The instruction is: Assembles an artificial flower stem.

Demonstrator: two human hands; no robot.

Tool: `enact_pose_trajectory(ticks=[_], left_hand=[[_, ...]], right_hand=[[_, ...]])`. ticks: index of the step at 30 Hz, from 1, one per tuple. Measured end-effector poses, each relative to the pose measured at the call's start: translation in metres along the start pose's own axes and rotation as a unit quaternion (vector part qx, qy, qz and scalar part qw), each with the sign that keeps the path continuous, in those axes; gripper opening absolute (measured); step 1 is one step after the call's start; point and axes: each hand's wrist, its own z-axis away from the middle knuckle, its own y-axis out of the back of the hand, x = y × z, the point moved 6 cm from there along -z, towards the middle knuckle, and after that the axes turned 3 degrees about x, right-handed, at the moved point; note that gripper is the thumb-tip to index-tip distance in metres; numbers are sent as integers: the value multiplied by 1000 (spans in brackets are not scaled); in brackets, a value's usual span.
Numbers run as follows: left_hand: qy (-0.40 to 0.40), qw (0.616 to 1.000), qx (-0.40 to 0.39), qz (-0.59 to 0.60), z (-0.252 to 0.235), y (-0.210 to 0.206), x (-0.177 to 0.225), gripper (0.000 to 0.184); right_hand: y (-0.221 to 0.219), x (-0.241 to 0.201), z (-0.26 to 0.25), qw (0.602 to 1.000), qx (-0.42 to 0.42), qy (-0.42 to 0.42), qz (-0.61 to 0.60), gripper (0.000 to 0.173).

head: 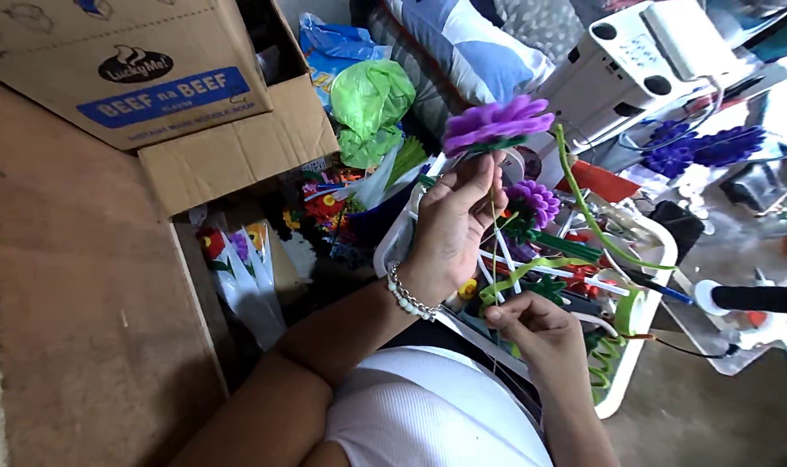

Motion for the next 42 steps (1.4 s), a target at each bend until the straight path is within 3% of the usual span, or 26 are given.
enact_pose_trajectory(ticks=[3, 5, 7, 10, 14, 17, 19, 23, 25, 27, 30, 32, 34, 37, 42], left_hand=[[17, 998, -56, 24, -1, -5, -1, 21], [-36, 996, -77, -4, 1, -9, 0, 22], [-130, 985, -84, -71, 3, -9, 2, 19], [-252, 954, -63, -148, 2, -2, 5, 16], [-298, 939, -29, -170, 0, 5, 12, 7], [-222, 966, -41, -130, -1, 5, 12, 13], [-116, 989, -45, -74, -1, 1, 8, 18], [126, 988, -70, 48, -1, -7, -8, 21], [170, 978, -106, 62, -1, -10, -12, 22], [131, 984, -117, 7, -2, -12, -9, 21], [-41, 982, -130, -134, -4, -10, 5, 16], [-205, 944, -147, -214, -2, -10, 18, 20], [-326, 897, -139, -263, 3, -13, 30, 23], [-345, 891, -135, -264, 7, -17, 34, 23], [-240, 941, -158, -176, 5, -11, 32, 15]], right_hand=[[-1, 9, 0, 992, -35, -73, -96, 11], [-3, 13, 1, 983, -43, -105, -141, 12], [-1, 12, 0, 991, -15, -80, -106, 10], [6, 1, -1, 998, 44, 8, 39, 12], [5, -7, 2, 994, 37, 51, 87, 14], [-3, -3, 3, 999, -35, 14, -7, 14], [-10, 4, 4, 983, -119, -51, -129, 13], [-30, 14, 14, 850, -301, -151, -406, 11], [-35, 16, 17, 825, -321, -160, -437, 10], [-30, 18, 15, 876, -262, -152, -375, 10], [-10, 13, 7, 987, -66, -69, -126, 12], [0, 1, 5, 998, 28, 18, 61, 18], [5, -7, 4, 979, 67, 83, 173, 26], [5, -10, 5, 980, 56, 86, 173, 27], [4, -5, 5, 1000, -12, -24, -14, 14]])
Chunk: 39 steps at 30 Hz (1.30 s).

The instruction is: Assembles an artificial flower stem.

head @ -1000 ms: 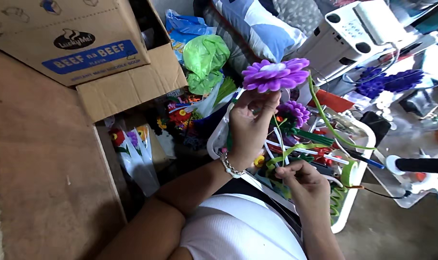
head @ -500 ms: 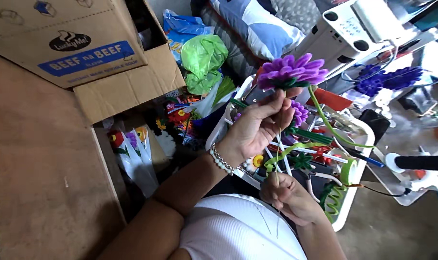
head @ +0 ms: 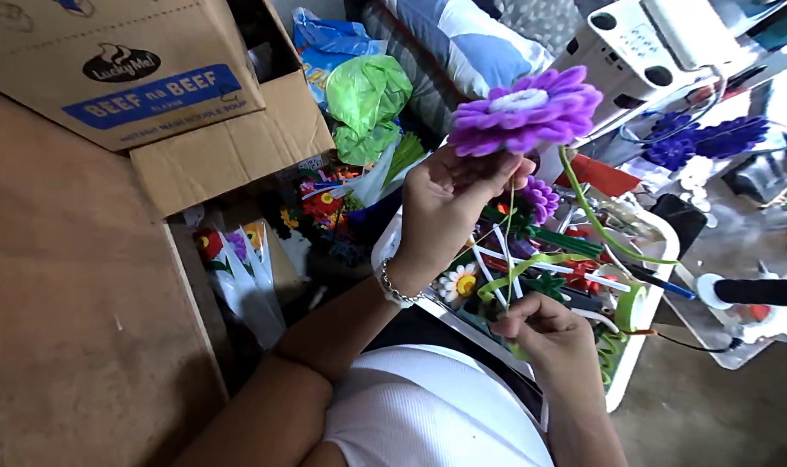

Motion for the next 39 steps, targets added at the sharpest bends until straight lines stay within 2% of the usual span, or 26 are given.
enact_pose_trajectory(ticks=[2, 5, 6, 7, 8, 10, 13, 17, 21, 23, 26, 28, 30, 35, 39], left_hand=[[108, 991, 13, 82, 3, 0, -7, 17], [299, 923, 18, 242, 7, -6, -27, 25], [321, 912, 10, 254, 7, -7, -30, 25], [320, 919, 1, 231, 6, -7, -31, 24], [304, 935, -2, 182, 5, -6, -30, 21], [243, 966, -11, 89, 3, -6, -22, 21], [131, 991, 6, 22, 3, -1, -16, 17], [63, 997, 38, 13, 1, 6, -7, 11], [6, 1000, 12, 4, -2, 8, 8, 13], [29, 998, -2, 49, 0, 4, 8, 18], [146, 973, -43, 171, 3, -5, -6, 23], [200, 954, -81, 208, 4, -9, -15, 23], [195, 960, -86, 180, 4, -10, -16, 23], [45, 996, 19, 80, 3, -2, -3, 17], [-67, 997, 32, 30, 5, 2, 9, 20]], right_hand=[[-4, 1, -1, 997, -35, -27, -59, 14], [-14, 10, -1, 969, -131, -84, -192, 14], [-18, 14, 0, 956, -150, -101, -229, 13], [-19, 17, 0, 953, -148, -108, -241, 13], [-18, 18, -1, 961, -125, -103, -223, 13], [-11, 15, -1, 991, -46, -63, -108, 12], [-4, 3, 0, 999, 22, 3, 29, 13], [-4, -1, 1, 1000, -2, -16, -14, 11], [-2, 3, -1, 991, -64, -66, -97, 13], [-4, 6, -2, 982, -104, -83, -131, 12], [-9, 13, -1, 967, -143, -120, -172, 12], [-9, 15, -1, 980, -113, -106, -123, 11], [-5, 12, -1, 997, -55, -52, -20, 11], [-4, -9, -1, 986, 47, 73, 140, 17], [-4, -15, 1, 967, 76, 128, 205, 23]])
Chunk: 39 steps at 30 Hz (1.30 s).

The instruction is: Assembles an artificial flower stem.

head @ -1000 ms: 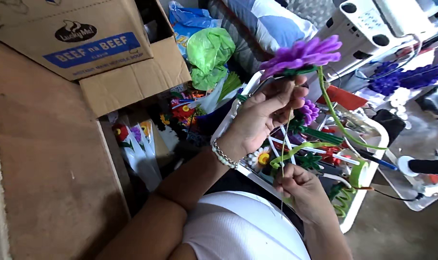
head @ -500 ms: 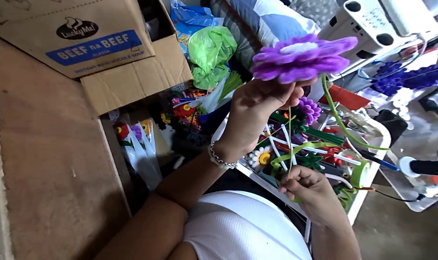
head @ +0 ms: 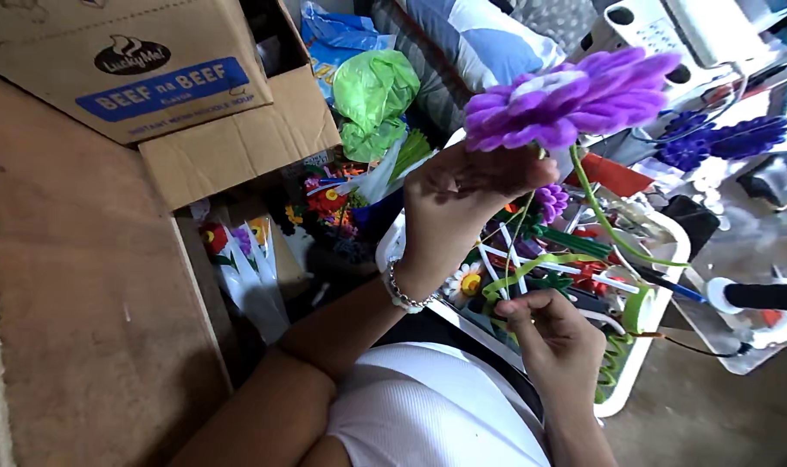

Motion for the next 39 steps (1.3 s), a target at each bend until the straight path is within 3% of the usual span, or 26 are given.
enact_pose_trajectory(ticks=[3, 6, 8, 11, 12, 13, 14, 15, 18, 19, 21, 23, 25, 28, 31, 33, 37, 38, 39], left_hand=[[11, 999, -24, -24, -2, -4, 8, 14], [71, 997, -24, 3, -4, -4, 11, 10], [130, 990, -20, 56, -4, -3, 6, 17], [236, 951, -67, 188, 0, -9, -13, 25], [252, 935, -91, 232, 2, -12, -20, 25], [260, 920, -112, 271, 3, -14, -27, 24], [266, 909, -132, 293, 4, -16, -33, 23], [262, 911, -142, 286, 4, -15, -38, 22], [194, 970, -106, 104, -4, -2, -36, 20], [151, 984, -82, 40, -6, 2, -32, 19], [66, 996, -40, -48, -6, 7, -25, 23], [28, 998, 18, -62, -6, 11, -24, 20], [44, 997, 37, -44, -6, 11, -23, 14], [120, 992, 23, -18, -5, 7, -20, 12], [187, 982, 29, 9, -4, 5, -17, 20], [221, 972, 9, 72, -1, 2, -18, 25], [274, 892, -152, 326, 4, -17, -24, 21], [274, 885, -175, 334, 4, -19, -24, 20], [264, 900, -181, 297, 4, -19, -22, 19]], right_hand=[[0, 0, 1, 998, -24, 1, -51, 21], [-5, 2, 1, 971, -97, -63, -208, 14], [-12, 6, 3, 912, -176, -124, -349, 13], [-27, 7, 13, 738, -338, -181, -555, 14], [-30, 8, 15, 705, -369, -183, -578, 15], [-32, 10, 16, 696, -379, -182, -582, 14], [-32, 13, 16, 715, -366, -181, -568, 13], [-29, 17, 14, 763, -330, -177, -527, 12], [-10, 25, 6, 947, -145, -122, -261, 9], [-2, 24, 4, 978, -86, -91, -167, 12], [9, 15, 0, 1000, -1, -21, -14, 23], [12, 6, -2, 996, 33, 24, 79, 30], [10, 0, -2, 996, 13, 30, 83, 31], [5, 4, -1, 998, -49, -34, -33, 23], [-2, 13, 1, 974, -113, -111, -163, 17], [-12, 18, 5, 932, -181, -155, -272, 16], [-30, 18, 15, 760, -355, -189, -510, 16], [-31, 19, 16, 755, -358, -189, -516, 15], [-30, 22, 15, 777, -337, -188, -498, 14]])
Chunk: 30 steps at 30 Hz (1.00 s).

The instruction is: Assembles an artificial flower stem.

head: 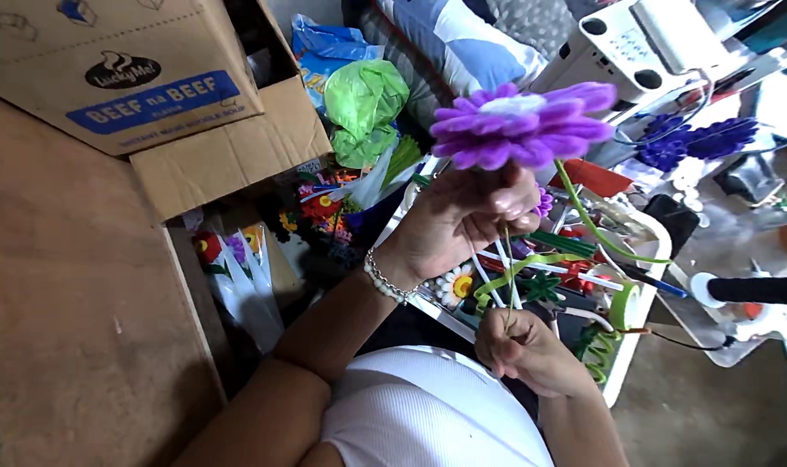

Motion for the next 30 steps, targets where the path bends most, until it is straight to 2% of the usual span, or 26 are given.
enact_pose_trajectory(ticks=[2, 4, 6, 8, 10, 14, 16, 18, 20, 21, 23, 26, 28, 30], left_hand=[[-49, 986, 37, -158, 1, -1, 10, 19], [-130, 948, 72, -281, 1, -5, 22, 23], [-182, 920, 120, -325, 4, -4, 27, 28], [-209, 905, 145, -340, 5, -3, 30, 24], [-222, 903, 146, -337, 7, -3, 34, 20], [-205, 921, 135, -302, 11, -8, 38, 16], [-157, 955, 130, -214, 10, -8, 34, 19], [-72, 990, 109, -57, 7, -6, 23, 25], [-5, 995, 56, 78, 4, -6, 12, 21], [5, 994, 49, 95, 3, -5, 9, 21], [-16, 994, 104, -11, 4, -1, 10, 25], [-92, 952, 177, -231, 6, 3, 22, 19], [-123, 922, 246, -274, 10, 10, 28, 16], [-119, 911, 303, -255, 13, 18, 29, 15]], right_hand=[[7, -4, 1, 987, 111, 41, 107, 12], [9, -15, 4, 941, 222, 92, 240, 11], [9, -26, 7, 885, 288, 143, 337, 11], [8, -33, 8, 858, 307, 166, 377, 10], [9, -34, 9, 873, 283, 159, 364, 10], [14, -29, 7, 932, 229, 107, 258, 10], [18, -25, 5, 951, 209, 81, 212, 10], [21, -20, 3, 974, 170, 55, 137, 10], [21, -15, 2, 983, 150, 48, 94, 10], [22, -15, 2, 979, 166, 52, 105, 11], [23, -19, 5, 952, 232, 84, 180, 8], [19, -37, 14, 860, 328, 164, 354, 7], [12, -47, 18, 787, 354, 214, 458, 14], [5, -52, 20, 746, 356, 238, 510, 21]])
